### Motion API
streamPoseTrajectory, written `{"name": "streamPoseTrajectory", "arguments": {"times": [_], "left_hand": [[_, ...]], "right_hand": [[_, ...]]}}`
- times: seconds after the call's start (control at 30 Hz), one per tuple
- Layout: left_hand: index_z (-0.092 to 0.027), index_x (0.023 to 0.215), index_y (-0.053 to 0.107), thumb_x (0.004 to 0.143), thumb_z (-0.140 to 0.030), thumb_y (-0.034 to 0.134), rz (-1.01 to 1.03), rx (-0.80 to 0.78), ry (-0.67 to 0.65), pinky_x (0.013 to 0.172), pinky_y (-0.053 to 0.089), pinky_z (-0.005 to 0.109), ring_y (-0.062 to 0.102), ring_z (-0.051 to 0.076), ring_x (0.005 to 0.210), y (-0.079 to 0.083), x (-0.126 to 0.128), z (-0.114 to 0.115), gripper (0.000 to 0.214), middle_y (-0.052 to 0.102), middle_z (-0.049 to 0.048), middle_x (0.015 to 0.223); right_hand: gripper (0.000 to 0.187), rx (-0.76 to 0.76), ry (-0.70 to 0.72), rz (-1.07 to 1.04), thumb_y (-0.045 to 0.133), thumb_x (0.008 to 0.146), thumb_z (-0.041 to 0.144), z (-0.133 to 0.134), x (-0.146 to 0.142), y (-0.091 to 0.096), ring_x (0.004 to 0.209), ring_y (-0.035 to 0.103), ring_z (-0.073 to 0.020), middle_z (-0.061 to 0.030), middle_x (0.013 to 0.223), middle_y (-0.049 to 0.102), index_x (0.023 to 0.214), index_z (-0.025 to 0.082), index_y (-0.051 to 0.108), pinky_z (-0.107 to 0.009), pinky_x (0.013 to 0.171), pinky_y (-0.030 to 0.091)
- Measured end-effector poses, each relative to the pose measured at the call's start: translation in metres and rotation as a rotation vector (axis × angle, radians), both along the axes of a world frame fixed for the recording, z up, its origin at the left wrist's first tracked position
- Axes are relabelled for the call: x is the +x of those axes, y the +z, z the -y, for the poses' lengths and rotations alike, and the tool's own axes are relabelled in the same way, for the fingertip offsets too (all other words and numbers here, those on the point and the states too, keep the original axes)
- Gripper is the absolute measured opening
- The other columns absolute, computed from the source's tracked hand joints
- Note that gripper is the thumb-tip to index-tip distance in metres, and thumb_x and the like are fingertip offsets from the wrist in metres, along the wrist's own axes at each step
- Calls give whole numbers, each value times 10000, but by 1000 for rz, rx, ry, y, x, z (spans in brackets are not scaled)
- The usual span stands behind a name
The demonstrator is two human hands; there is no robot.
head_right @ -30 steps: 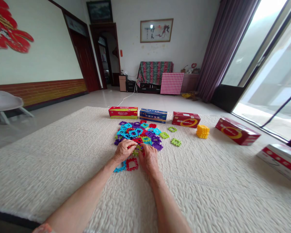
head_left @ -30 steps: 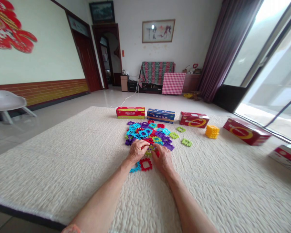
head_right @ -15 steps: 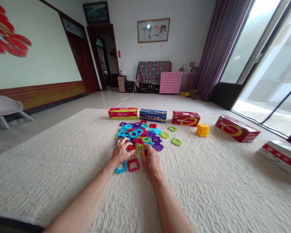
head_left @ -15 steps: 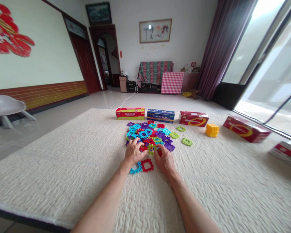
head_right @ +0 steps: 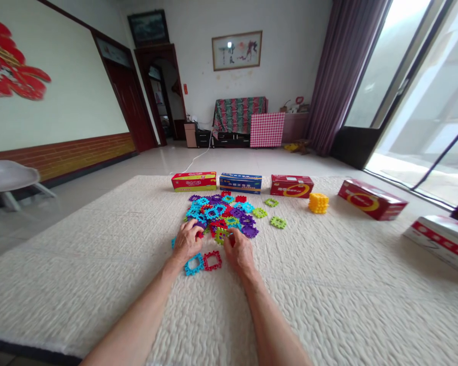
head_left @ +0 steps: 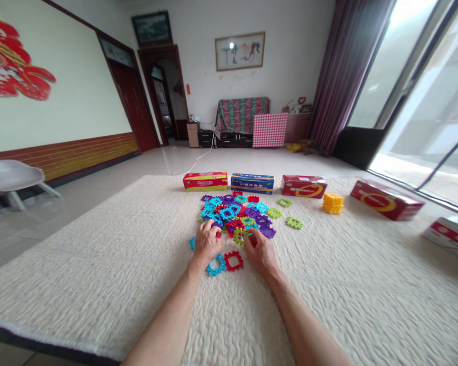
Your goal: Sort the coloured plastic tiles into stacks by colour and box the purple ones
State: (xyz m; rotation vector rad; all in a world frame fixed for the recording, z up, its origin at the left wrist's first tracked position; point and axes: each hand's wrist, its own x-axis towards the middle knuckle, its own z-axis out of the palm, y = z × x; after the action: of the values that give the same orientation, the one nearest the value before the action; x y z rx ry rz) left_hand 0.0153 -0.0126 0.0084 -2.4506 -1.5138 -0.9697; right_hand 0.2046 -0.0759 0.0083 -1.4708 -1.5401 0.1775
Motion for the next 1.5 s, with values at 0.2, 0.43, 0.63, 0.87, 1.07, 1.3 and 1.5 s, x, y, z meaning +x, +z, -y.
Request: {"name": "streamPoseTrajectory", "arguments": {"times": [0.2,0.43,0.63,0.87,1.07,1.3,1.5], "left_hand": [[-190,758,660,771,-230,588,-3,13,58,910,441,413,531,266,1020,0,8,2,83,578,112,1150],[-214,922,673,729,-118,563,-23,13,144,890,434,428,528,284,1033,5,6,2,242,559,103,1206],[-255,1161,612,765,-218,584,-74,43,48,973,363,516,394,351,1239,11,8,2,398,476,96,1361],[-226,1006,641,761,-182,565,-71,-37,71,898,437,447,476,310,1147,4,5,-2,260,521,112,1248],[-193,1047,610,741,-126,541,-14,-65,54,901,456,389,561,243,970,1,-4,-7,321,557,106,1120],[-188,1056,623,712,-119,560,64,-44,-69,940,459,374,566,235,1019,-5,2,-10,357,568,96,1099],[-168,1040,624,716,-135,557,174,3,-86,920,484,363,595,224,981,-4,3,-13,332,625,93,1025]], "right_hand": [[255,-9,4,0,487,816,298,0,0,-1,558,561,-126,-7,646,642,983,165,626,-219,567,405],[246,0,8,-15,493,809,288,0,0,0,540,547,-119,1,631,631,968,160,630,-217,564,400],[255,-2,22,-35,490,813,300,1,-1,0,541,539,-121,8,618,614,979,161,624,-221,564,408],[248,3,7,-36,489,806,303,2,0,3,518,532,-117,5,619,630,962,169,629,-223,560,415],[260,-24,12,-31,488,807,313,0,2,0,521,538,-119,8,616,627,973,170,627,-216,539,405],[280,-24,5,-68,491,807,341,3,3,7,490,528,-120,4,596,632,966,161,633,-221,515,395],[274,-31,26,-111,501,801,355,6,4,11,520,557,-128,-9,637,652,951,161,623,-231,544,421]]}}
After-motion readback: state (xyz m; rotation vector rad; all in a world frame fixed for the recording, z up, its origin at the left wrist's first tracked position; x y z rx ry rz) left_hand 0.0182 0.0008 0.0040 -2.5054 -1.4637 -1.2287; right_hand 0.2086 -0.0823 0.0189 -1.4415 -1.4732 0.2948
